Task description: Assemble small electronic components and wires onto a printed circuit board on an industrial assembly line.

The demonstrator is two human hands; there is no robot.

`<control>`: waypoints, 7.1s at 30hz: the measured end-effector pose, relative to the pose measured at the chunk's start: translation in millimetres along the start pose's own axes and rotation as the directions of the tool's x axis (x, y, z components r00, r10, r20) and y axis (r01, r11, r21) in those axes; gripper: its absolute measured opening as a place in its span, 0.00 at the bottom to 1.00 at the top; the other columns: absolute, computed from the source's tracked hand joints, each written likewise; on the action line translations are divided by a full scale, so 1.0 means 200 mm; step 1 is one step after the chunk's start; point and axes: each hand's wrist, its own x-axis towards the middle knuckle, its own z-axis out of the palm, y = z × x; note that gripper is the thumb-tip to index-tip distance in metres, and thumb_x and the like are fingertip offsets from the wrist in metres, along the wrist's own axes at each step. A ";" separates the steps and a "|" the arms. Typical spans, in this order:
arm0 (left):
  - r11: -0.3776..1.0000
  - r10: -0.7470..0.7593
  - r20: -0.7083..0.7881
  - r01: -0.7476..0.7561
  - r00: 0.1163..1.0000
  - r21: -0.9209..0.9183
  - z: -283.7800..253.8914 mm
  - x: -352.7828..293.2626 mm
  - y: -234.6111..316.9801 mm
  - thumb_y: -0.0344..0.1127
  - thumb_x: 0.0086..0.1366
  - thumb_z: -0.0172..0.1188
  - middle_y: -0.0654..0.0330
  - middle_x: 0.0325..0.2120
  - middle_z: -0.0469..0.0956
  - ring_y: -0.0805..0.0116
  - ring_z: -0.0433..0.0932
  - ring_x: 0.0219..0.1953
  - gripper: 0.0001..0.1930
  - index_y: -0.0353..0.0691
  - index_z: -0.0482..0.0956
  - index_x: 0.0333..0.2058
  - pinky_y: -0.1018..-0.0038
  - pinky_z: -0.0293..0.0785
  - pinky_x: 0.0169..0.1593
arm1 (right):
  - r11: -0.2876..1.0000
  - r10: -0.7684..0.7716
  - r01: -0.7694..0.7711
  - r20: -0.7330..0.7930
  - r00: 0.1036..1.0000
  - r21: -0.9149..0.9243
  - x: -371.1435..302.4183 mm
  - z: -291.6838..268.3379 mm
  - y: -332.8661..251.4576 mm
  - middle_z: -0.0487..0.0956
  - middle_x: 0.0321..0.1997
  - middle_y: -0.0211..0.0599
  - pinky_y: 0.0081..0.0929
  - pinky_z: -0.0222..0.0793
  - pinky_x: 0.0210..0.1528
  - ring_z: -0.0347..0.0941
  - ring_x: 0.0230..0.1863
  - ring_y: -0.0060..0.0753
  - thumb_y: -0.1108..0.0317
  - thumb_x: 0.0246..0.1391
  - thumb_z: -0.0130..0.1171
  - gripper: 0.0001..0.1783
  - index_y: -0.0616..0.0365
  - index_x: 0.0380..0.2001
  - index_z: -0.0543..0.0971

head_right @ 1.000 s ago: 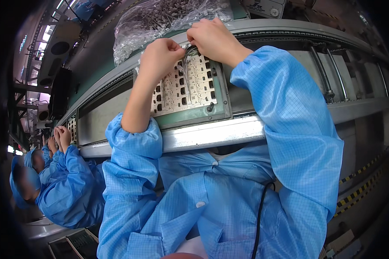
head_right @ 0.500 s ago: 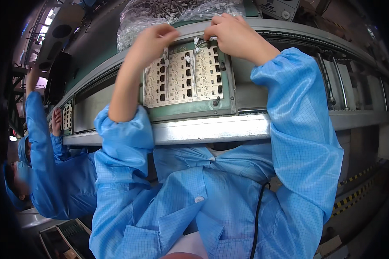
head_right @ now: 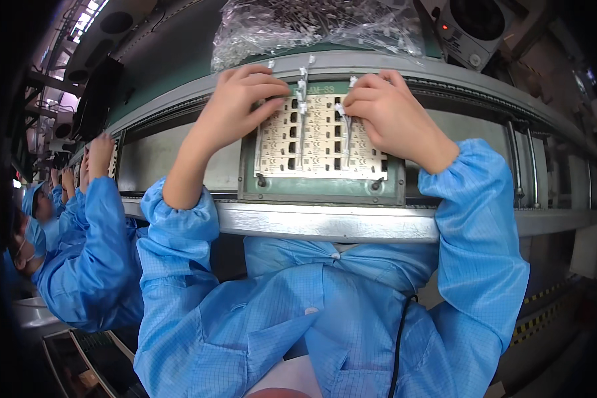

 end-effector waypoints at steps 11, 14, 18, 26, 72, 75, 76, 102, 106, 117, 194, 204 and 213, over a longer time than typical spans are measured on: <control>0.899 -0.424 -0.118 0.433 0.898 0.059 0.19 0.23 0.07 0.51 0.59 0.64 0.62 0.34 0.84 0.57 0.76 0.44 0.16 0.46 0.88 0.37 0.56 0.60 0.51 | 0.975 0.006 -0.069 -0.290 0.957 -0.210 0.32 0.06 0.18 0.81 0.46 0.36 0.37 0.61 0.60 0.75 0.53 0.39 0.82 0.53 0.50 0.17 0.56 0.43 0.81; 0.927 -0.374 -0.171 0.372 0.911 -0.046 0.24 0.24 0.04 0.42 0.58 0.64 0.61 0.35 0.83 0.56 0.76 0.46 0.12 0.46 0.87 0.38 0.57 0.61 0.51 | 0.969 0.029 -0.100 -0.299 0.954 -0.224 0.29 0.03 0.19 0.81 0.47 0.36 0.37 0.61 0.59 0.75 0.53 0.40 0.82 0.53 0.50 0.17 0.56 0.43 0.81; 0.957 -0.277 -0.163 0.257 0.947 -0.134 0.27 0.26 0.10 0.33 0.60 0.61 0.62 0.37 0.83 0.57 0.75 0.46 0.12 0.47 0.86 0.42 0.58 0.63 0.52 | 0.976 0.085 -0.137 -0.279 0.957 -0.171 0.23 0.01 0.24 0.81 0.47 0.35 0.37 0.63 0.58 0.74 0.53 0.42 0.82 0.52 0.50 0.17 0.56 0.43 0.81; 0.974 -0.184 -0.209 0.149 0.960 -0.173 0.30 0.23 0.12 0.28 0.60 0.61 0.66 0.34 0.81 0.61 0.76 0.43 0.09 0.46 0.84 0.38 0.61 0.63 0.51 | 0.986 0.074 -0.086 -0.083 0.994 -0.142 0.21 0.05 0.20 0.79 0.44 0.33 0.36 0.62 0.58 0.71 0.53 0.40 0.82 0.49 0.50 0.17 0.56 0.40 0.81; 0.823 -0.340 -0.068 0.262 0.938 -0.505 0.10 0.14 -0.13 0.29 0.62 0.65 0.54 0.35 0.85 0.67 0.84 0.37 0.10 0.36 0.85 0.42 0.70 0.79 0.44 | 0.993 0.021 -0.046 -0.224 0.974 -0.108 0.33 0.10 0.06 0.77 0.44 0.35 0.35 0.60 0.55 0.71 0.49 0.42 0.82 0.52 0.51 0.16 0.55 0.40 0.80; 0.817 -0.207 -0.003 0.171 0.978 -0.551 0.13 0.13 -0.13 0.27 0.59 0.64 0.51 0.35 0.85 0.57 0.84 0.37 0.10 0.37 0.86 0.40 0.67 0.79 0.45 | 0.991 0.020 -0.050 -0.236 0.972 -0.121 0.32 0.09 0.06 0.77 0.44 0.35 0.36 0.61 0.54 0.72 0.49 0.42 0.81 0.52 0.51 0.14 0.56 0.39 0.81; 0.817 -0.194 0.016 0.171 0.981 -0.550 0.13 0.13 -0.13 0.26 0.58 0.65 0.52 0.35 0.84 0.57 0.84 0.37 0.10 0.38 0.85 0.39 0.67 0.79 0.45 | 0.992 0.017 -0.046 -0.234 0.972 -0.118 0.31 0.09 0.08 0.77 0.44 0.35 0.36 0.61 0.54 0.72 0.49 0.42 0.81 0.52 0.51 0.14 0.56 0.39 0.81; 0.983 -0.181 -0.059 0.180 0.982 -0.015 0.14 0.07 -0.08 0.33 0.59 0.62 0.61 0.38 0.80 0.58 0.78 0.45 0.15 0.44 0.84 0.46 0.62 0.66 0.52 | 0.974 0.193 -0.208 -0.154 0.969 -0.086 0.43 0.25 0.07 0.77 0.41 0.34 0.41 0.63 0.53 0.71 0.50 0.40 0.72 0.58 0.52 0.10 0.55 0.40 0.80; 0.989 -0.127 -0.096 0.134 0.987 0.066 0.15 0.07 -0.07 0.30 0.59 0.60 0.62 0.35 0.79 0.60 0.78 0.42 0.14 0.45 0.84 0.44 0.63 0.66 0.48 | 0.950 0.300 -0.310 -0.166 0.939 -0.036 0.44 0.26 0.00 0.77 0.32 0.33 0.38 0.62 0.48 0.74 0.41 0.40 0.65 0.54 0.58 0.13 0.54 0.43 0.78; 0.976 -0.194 -0.092 0.183 0.977 -0.118 0.15 0.06 -0.04 0.28 0.58 0.59 0.62 0.35 0.78 0.60 0.78 0.40 0.13 0.45 0.85 0.41 0.63 0.66 0.49 | 0.833 0.548 -0.553 -0.102 0.830 -0.029 0.49 0.28 -0.11 0.83 0.28 0.34 0.43 0.58 0.46 0.80 0.37 0.43 0.66 0.51 0.60 0.17 0.53 0.46 0.77; 0.978 -0.149 -0.124 0.127 0.981 -0.167 -0.14 -0.13 -0.20 0.37 0.64 0.63 0.61 0.48 0.80 0.56 0.74 0.53 0.12 0.44 0.84 0.45 0.62 0.68 0.57 | 0.945 0.307 -0.262 -0.248 0.919 0.197 0.16 -0.23 -0.21 0.77 0.48 0.37 0.24 0.66 0.55 0.74 0.52 0.32 0.75 0.64 0.50 0.09 0.64 0.41 0.79; 0.999 0.015 0.077 -0.012 0.997 -0.047 -0.14 -0.23 0.02 0.36 0.60 0.64 0.69 0.38 0.86 0.62 0.75 0.56 0.07 0.45 0.88 0.34 0.49 0.56 0.66 | 1.000 -0.010 0.010 0.013 1.000 -0.013 0.11 -0.01 -0.31 0.81 0.50 0.35 0.44 0.57 0.63 0.73 0.56 0.41 0.74 0.51 0.60 0.13 0.57 0.42 0.83; 0.983 0.121 0.107 -0.105 0.987 -0.149 -0.17 -0.37 0.14 0.34 0.55 0.66 0.70 0.37 0.85 0.63 0.75 0.55 0.04 0.46 0.88 0.29 0.47 0.56 0.67 | 0.975 -0.164 0.155 0.040 0.986 0.160 0.05 0.10 -0.36 0.84 0.39 0.28 0.41 0.63 0.57 0.75 0.47 0.37 0.77 0.41 0.62 0.12 0.57 0.32 0.85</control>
